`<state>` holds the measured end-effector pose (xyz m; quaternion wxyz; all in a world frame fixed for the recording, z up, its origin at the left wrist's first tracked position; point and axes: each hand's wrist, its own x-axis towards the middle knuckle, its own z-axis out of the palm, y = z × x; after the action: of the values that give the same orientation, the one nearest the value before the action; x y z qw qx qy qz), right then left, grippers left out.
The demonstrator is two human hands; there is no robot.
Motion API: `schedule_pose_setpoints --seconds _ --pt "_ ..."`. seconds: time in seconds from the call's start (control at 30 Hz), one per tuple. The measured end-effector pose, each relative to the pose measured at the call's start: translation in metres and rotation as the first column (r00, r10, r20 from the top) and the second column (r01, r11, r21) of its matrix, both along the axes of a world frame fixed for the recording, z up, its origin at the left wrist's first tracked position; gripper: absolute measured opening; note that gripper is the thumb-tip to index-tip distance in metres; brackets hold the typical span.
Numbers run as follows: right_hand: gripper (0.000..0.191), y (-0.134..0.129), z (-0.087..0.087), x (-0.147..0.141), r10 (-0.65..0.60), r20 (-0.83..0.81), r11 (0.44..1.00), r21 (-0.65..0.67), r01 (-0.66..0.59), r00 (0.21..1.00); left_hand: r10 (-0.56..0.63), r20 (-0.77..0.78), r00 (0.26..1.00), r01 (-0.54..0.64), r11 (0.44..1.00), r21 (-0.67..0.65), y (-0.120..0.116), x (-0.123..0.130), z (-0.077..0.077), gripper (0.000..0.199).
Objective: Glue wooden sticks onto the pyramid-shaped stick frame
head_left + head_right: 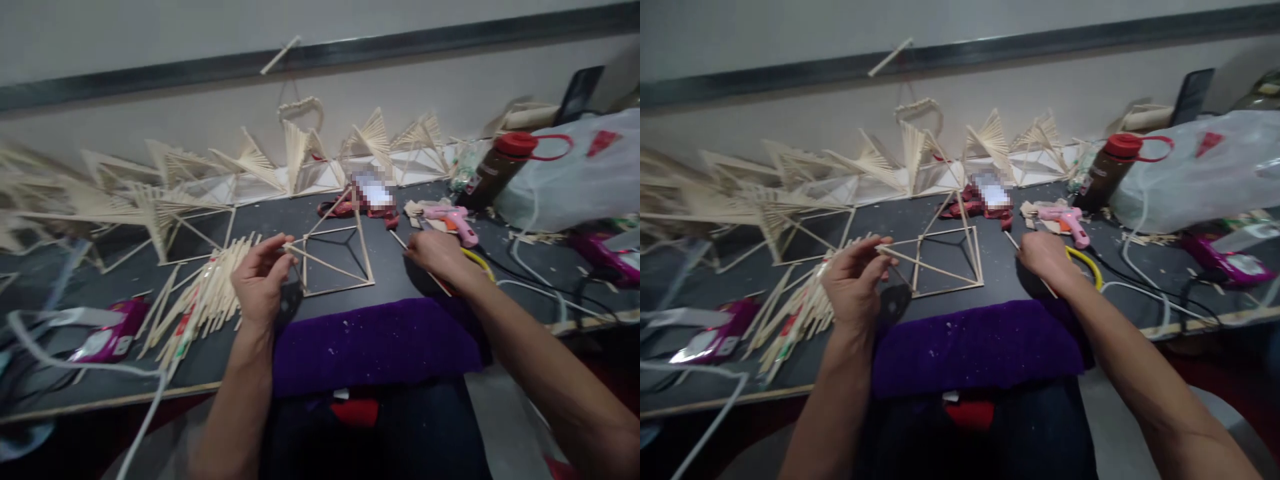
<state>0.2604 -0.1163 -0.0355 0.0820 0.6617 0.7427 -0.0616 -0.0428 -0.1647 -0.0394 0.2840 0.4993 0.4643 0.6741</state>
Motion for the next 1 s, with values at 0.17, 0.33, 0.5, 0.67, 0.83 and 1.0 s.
schedule_pose_setpoints --seconds 0.17,0.33,0.5,0.67,0.83,1.0 --pt "0.022 -0.011 0.001 0.023 0.069 -0.320 0.998 0.029 -0.063 0.945 -0.024 -0.058 0.998 0.025 1.000 0.015 -0.002 -0.003 -0.004 0.030" --pt "0.020 -0.030 0.051 -0.004 0.418 -0.726 0.909 0.336 -0.249 0.546 -0.019 -0.081 0.997 0.022 0.999 0.035 -0.004 -0.004 -0.005 0.030" --pt "0.014 -0.004 0.042 -0.074 0.658 -0.692 0.745 0.538 -0.395 0.298 -0.004 -0.069 0.998 0.006 1.000 0.027 -0.004 -0.002 0.000 0.028" --pt "0.015 0.009 0.004 -0.091 0.705 -0.652 0.706 0.610 -0.360 0.279 0.027 -0.095 0.995 -0.024 0.999 0.033 -0.007 -0.002 0.002 0.028" --pt "0.015 0.009 -0.004 -0.092 0.724 -0.636 0.688 0.634 -0.354 0.267 0.023 -0.120 0.993 -0.018 0.999 0.040 -0.007 -0.003 0.001 0.027" --pt "0.017 0.011 -0.005 -0.098 0.736 -0.620 0.674 0.638 -0.373 0.270 0.027 -0.112 0.993 -0.023 0.999 0.042 -0.007 -0.003 0.001 0.027"
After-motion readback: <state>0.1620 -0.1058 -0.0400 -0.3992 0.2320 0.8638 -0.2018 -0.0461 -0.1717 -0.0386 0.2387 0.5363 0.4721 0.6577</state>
